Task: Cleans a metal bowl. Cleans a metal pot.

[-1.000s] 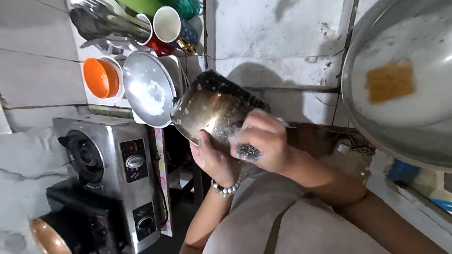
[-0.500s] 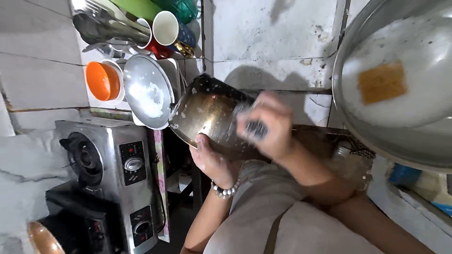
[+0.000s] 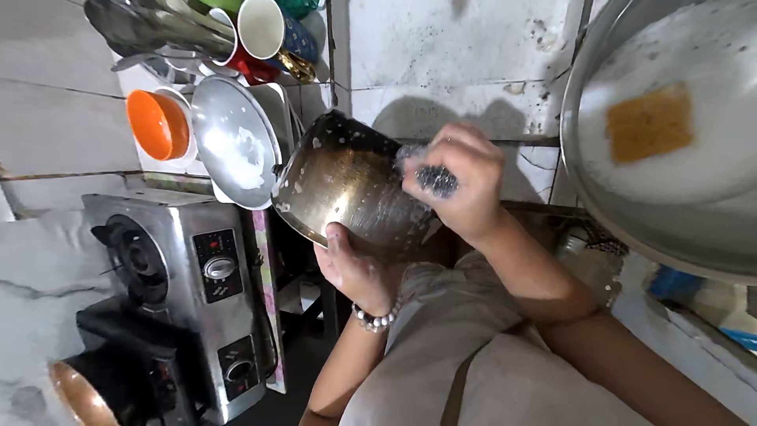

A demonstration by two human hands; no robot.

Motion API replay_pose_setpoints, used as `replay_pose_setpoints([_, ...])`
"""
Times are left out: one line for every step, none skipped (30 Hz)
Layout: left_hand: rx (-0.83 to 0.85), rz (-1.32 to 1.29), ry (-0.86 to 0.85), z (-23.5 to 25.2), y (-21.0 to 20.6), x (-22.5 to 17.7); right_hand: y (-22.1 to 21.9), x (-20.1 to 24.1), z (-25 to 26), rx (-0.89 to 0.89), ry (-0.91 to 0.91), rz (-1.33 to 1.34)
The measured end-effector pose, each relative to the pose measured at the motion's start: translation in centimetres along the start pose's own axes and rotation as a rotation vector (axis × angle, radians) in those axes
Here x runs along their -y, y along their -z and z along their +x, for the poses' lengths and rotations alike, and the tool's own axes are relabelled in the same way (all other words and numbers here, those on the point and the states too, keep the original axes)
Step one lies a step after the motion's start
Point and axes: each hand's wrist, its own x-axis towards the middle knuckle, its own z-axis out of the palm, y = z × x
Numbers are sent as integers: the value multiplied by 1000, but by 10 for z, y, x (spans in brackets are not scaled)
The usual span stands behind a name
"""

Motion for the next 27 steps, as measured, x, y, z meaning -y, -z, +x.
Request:
replay_pose_setpoints([-24, 10, 4, 0, -1, 0, -1, 2, 1, -7, -9, -21])
replay_pose_setpoints([-46, 19, 4, 0, -1, 0, -3, 10, -3, 12, -6, -10])
replay_pose_setpoints([-41, 25, 1, -1, 1, 1, -8, 20, -12, 47, 0, 32])
replay_pose_setpoints([-20, 26, 0, -2, 3, 2, -12, 28, -20, 76, 15, 94])
replay_pose_setpoints([-2, 32, -1, -3, 6, 2, -14, 30, -23, 100, 28, 138])
replay_pose_setpoints([12, 38, -6, -2, 7, 2, -10, 26, -18, 119, 24, 140])
replay_pose_setpoints([7, 51, -16, -2, 7, 3, -4, 17, -9, 116, 17, 97])
replay_pose_setpoints([-3, 58, -23, -4, 7, 3, 1, 9, 0, 86, 1, 25])
replay_pose_setpoints([-19, 58, -27, -5, 8, 3, 3, 5, 6, 60, -20, -37])
replay_pose_setpoints([-33, 54, -27, -6, 6, 2, 3, 7, 6, 54, -29, -47])
replay_pose_setpoints([-27, 41, -19, -5, 5, 3, 0, 15, 0, 70, -19, -16])
replay_pose_setpoints([-15, 25, -10, -6, 5, 3, -6, 24, -11, 96, -4, 50])
replay_pose_setpoints([-2, 29, -2, -6, 7, 2, -12, 31, -22, 108, 13, 123])
replay_pose_setpoints([1, 40, -2, -6, 9, 2, -13, 31, -27, 116, 21, 169])
replay_pose_setpoints([8, 40, -1, -5, 8, 2, -8, 25, -23, 111, 18, 167])
replay_pose_setpoints([8, 44, 1, -5, 7, 3, -2, 14, -15, 85, 11, 119])
replay_pose_setpoints([-2, 47, 3, -6, 6, 3, 3, 5, -5, 40, -4, 56])
replay_pose_setpoints([-15, 43, 6, -8, 5, 3, 4, 2, 0, 7, -22, 10])
replay_pose_setpoints([-24, 30, 8, -8, 4, 3, 3, 6, -1, 9, -34, -11])
replay_pose_setpoints([-25, 6, 7, -8, 3, 3, -1, 14, -7, 34, -31, 8])
replay_pose_setpoints([-6, -12, 5, -8, 4, 3, -7, 24, -18, 68, -18, 59])
replay_pose_setpoints([23, -2, 4, -9, 8, 3, -12, 31, -26, 90, -2, 116])
replay_pose_setpoints([41, 10, 2, -8, 10, 3, -11, 30, -28, 107, 3, 155])
replay_pose_setpoints([36, 19, 1, -7, 10, 4, -5, 23, -24, 111, -1, 155])
replay_pose_setpoints([16, 28, -6, -8, 9, 4, 2, 12, -16, 94, -10, 121])
replay_pose_setpoints([-6, 39, -16, -8, 8, 4, 8, 3, -8, 53, -24, 66])
replay_pose_setpoints([-29, 49, -25, -9, 6, 4, 9, -1, -3, 14, -34, 22])
